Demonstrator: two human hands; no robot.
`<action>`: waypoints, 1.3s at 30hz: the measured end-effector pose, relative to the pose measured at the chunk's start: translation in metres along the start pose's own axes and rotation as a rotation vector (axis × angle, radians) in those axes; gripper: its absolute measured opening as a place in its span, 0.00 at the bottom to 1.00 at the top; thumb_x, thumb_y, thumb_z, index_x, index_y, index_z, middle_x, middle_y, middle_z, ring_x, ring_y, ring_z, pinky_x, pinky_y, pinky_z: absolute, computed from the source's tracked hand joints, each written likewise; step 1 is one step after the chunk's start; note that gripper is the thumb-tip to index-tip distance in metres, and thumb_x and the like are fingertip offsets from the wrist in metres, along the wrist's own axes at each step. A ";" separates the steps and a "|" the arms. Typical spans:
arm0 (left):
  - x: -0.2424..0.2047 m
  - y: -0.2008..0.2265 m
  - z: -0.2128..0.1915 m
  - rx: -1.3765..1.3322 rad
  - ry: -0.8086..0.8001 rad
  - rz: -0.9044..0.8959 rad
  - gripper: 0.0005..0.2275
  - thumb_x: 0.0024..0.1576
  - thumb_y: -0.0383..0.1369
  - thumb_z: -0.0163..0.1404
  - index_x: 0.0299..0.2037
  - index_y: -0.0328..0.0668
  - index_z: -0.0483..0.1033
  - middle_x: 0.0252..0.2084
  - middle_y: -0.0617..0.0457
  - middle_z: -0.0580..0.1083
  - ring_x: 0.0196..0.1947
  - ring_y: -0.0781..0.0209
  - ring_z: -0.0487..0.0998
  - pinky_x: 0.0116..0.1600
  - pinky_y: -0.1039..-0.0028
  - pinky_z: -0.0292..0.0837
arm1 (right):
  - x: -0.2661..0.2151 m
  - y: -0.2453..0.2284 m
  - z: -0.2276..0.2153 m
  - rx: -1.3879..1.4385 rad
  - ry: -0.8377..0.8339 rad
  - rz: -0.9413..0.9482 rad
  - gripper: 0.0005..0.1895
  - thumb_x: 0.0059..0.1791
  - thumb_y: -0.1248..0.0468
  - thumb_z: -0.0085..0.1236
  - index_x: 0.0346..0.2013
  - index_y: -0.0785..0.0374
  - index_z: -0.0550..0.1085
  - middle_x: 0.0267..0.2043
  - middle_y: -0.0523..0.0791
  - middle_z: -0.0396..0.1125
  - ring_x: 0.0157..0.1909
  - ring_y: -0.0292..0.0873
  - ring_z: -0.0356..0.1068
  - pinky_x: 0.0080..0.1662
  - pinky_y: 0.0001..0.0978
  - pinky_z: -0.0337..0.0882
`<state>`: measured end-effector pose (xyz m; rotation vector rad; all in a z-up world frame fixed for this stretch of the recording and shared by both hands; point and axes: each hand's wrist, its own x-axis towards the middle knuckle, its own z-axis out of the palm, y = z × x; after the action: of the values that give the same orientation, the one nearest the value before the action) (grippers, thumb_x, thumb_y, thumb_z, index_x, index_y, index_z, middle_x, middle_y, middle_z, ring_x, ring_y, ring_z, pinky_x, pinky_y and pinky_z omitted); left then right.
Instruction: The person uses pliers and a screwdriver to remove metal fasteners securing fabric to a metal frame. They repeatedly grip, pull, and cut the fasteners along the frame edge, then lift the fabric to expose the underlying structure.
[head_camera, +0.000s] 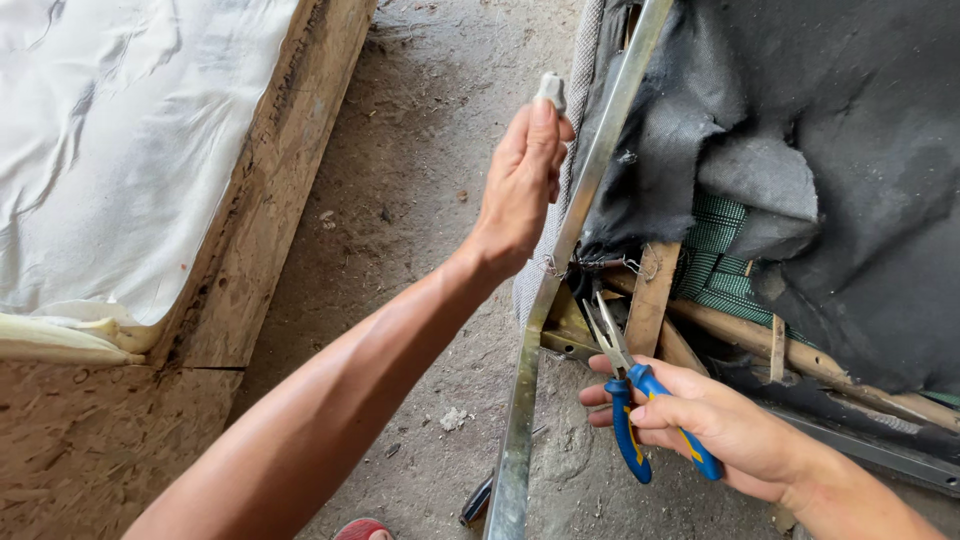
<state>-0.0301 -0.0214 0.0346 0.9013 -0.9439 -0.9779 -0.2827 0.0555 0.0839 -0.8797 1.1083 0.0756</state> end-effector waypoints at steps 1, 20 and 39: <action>0.000 -0.002 0.003 -0.017 0.003 -0.008 0.21 0.68 0.55 0.32 0.36 0.48 0.64 0.27 0.65 0.58 0.24 0.73 0.56 0.26 0.78 0.54 | 0.000 0.000 0.001 -0.021 0.071 0.053 0.36 0.44 0.62 0.51 0.68 0.54 0.62 0.60 0.48 0.72 0.62 0.43 0.71 0.61 0.37 0.68; -0.005 -0.038 -0.012 -0.374 0.147 -0.296 0.27 0.64 0.63 0.35 0.21 0.55 0.53 0.19 0.62 0.56 0.19 0.67 0.53 0.26 0.73 0.53 | 0.003 0.021 -0.018 0.000 0.021 0.025 0.36 0.45 0.61 0.53 0.69 0.55 0.62 0.61 0.48 0.70 0.62 0.42 0.70 0.61 0.37 0.68; -0.042 -0.005 0.094 0.738 -0.640 0.095 0.18 0.66 0.44 0.35 0.40 0.38 0.73 0.32 0.37 0.79 0.37 0.35 0.79 0.43 0.50 0.73 | 0.004 0.071 -0.057 0.025 -0.091 0.061 0.36 0.46 0.67 0.51 0.70 0.55 0.60 0.62 0.50 0.69 0.63 0.46 0.72 0.64 0.39 0.67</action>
<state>-0.1299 -0.0010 0.0508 1.1498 -1.9536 -0.8489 -0.3566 0.0649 0.0308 -0.8125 1.0494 0.1506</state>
